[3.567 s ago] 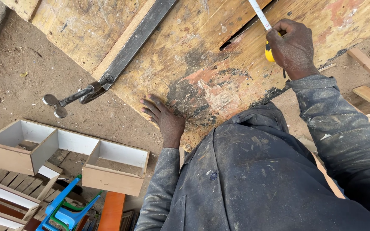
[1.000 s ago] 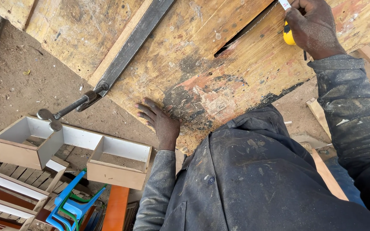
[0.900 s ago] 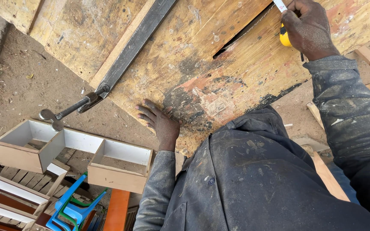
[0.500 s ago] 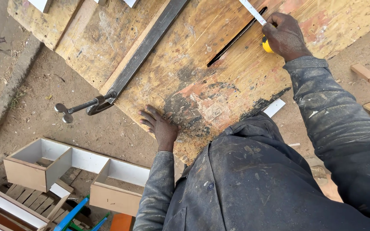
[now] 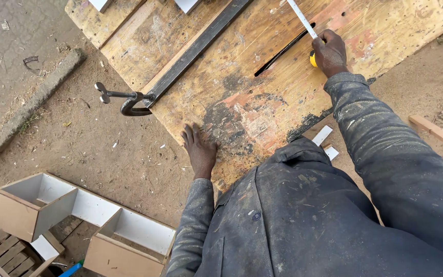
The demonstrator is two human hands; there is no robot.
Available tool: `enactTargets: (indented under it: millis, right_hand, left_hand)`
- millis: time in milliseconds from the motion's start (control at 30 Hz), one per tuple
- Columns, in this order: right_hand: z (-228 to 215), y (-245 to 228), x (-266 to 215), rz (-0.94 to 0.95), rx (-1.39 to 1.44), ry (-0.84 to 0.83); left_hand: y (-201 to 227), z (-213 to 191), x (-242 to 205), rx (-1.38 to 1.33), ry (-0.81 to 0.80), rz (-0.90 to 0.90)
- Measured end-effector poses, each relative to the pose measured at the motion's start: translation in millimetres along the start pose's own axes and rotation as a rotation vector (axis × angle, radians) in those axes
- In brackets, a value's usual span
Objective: Measuring a metal component and securing it to a workbench with a C-clamp
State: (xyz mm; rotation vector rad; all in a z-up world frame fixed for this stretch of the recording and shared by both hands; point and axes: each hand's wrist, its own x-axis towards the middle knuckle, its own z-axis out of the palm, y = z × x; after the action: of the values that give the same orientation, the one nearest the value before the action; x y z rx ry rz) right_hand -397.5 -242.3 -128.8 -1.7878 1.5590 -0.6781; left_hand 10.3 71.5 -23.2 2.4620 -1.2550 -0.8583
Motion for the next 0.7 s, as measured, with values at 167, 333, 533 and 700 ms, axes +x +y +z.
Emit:
enactTargets:
  millis: [167, 333, 533, 700]
  right_hand:
    - [1, -68, -72, 0.413, 0.429, 0.175]
    - [29, -132, -167, 0.62, 0.692, 0.175]
    - [91, -148, -257, 0.711, 0.867, 0.081]
    - [137, -200, -302, 0.765, 0.955, -0.037]
  left_hand:
    - [-32, -12, -37, -0.13, 0.069, 0.263]
    - [-77, -14, -79, -0.247, 0.182, 0.176]
    - [-162, -15, -108, -0.364, 0.087, 0.16]
    - [-226, -52, -120, -0.376, -0.057, 0.149]
